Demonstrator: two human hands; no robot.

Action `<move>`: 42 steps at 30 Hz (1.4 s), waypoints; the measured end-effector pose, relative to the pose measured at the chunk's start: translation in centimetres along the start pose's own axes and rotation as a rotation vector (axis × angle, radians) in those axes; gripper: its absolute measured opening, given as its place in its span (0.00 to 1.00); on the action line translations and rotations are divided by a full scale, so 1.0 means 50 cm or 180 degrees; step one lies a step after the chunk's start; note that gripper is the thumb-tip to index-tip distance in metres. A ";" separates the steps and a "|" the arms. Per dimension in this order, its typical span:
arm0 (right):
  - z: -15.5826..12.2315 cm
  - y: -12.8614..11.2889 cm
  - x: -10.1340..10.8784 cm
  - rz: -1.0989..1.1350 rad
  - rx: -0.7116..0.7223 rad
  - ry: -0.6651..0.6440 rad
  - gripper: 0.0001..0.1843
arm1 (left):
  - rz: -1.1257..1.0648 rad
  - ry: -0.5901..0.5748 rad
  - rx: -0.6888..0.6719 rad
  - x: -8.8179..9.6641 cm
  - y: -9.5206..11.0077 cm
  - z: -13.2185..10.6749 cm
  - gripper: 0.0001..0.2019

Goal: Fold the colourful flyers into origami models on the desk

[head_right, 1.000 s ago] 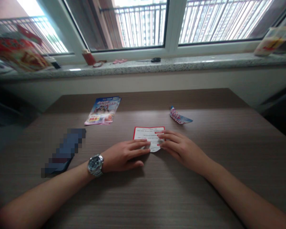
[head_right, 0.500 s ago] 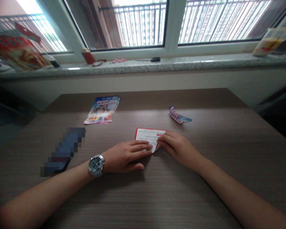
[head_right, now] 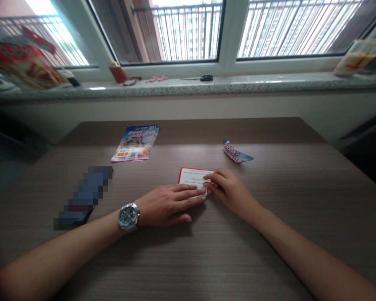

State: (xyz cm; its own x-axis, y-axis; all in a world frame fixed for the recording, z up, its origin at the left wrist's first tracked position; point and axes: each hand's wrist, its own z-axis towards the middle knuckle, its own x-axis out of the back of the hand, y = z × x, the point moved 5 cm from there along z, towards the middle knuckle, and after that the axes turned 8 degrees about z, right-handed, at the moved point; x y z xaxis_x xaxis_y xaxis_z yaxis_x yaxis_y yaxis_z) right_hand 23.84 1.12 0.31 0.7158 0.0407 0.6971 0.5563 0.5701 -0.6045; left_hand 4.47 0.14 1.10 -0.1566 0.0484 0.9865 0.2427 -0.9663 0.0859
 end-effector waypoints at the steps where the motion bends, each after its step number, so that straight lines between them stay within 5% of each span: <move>1: 0.000 0.000 0.001 0.0002 -0.0011 0.0005 0.11 | -0.0003 0.0003 0.0017 0.000 -0.001 0.000 0.28; 14: -0.018 -0.024 0.012 -0.0192 0.0598 -0.0498 0.17 | 0.0024 0.0018 0.0105 -0.005 -0.004 -0.002 0.28; 42: -0.027 -0.006 -0.012 -0.0392 0.0525 -0.0912 0.28 | 0.0069 0.0062 0.0220 -0.005 -0.008 -0.003 0.26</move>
State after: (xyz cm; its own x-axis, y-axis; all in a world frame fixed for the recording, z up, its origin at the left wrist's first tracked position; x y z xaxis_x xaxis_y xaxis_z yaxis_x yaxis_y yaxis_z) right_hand 23.84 -0.19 -0.45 0.4871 0.1785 0.8549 0.5387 0.7090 -0.4550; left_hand 4.26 0.47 0.82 -0.1691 0.0220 0.9854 0.3115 -0.9473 0.0746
